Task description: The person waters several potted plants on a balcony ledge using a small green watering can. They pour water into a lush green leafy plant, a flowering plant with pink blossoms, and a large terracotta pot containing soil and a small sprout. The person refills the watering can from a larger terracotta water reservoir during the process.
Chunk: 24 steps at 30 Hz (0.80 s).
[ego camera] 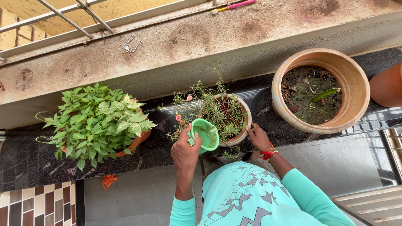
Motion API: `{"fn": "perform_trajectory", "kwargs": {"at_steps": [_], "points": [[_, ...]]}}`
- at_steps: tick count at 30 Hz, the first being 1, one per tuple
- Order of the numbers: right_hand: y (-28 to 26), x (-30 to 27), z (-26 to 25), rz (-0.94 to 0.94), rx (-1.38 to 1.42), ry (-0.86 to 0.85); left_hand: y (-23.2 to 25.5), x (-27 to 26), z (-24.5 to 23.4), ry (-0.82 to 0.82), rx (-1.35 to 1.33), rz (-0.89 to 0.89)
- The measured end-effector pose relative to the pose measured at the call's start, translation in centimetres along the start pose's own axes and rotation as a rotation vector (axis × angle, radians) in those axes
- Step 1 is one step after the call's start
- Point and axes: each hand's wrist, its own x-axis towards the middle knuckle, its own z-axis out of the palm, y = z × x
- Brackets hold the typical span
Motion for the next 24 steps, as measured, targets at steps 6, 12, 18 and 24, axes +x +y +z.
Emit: {"fn": "perform_trajectory", "kwargs": {"at_steps": [6, 12, 18, 24], "points": [[-0.60, -0.33, -0.20, 0.007, 0.003, 0.004, 0.46, 0.12, -0.43, -0.063, 0.036, -0.070], [-0.64, -0.39, -0.20, 0.011, 0.006, -0.001, 0.36, 0.03, -0.59, -0.011, -0.043, -0.039], [-0.59, -0.37, -0.12, 0.001, 0.020, 0.006, 0.44, -0.12, -0.67, -0.040, -0.066, -0.089], [-0.64, -0.45, -0.09, 0.017, 0.023, 0.003, 0.58, -0.25, -0.65, -0.037, -0.020, -0.050]]}}
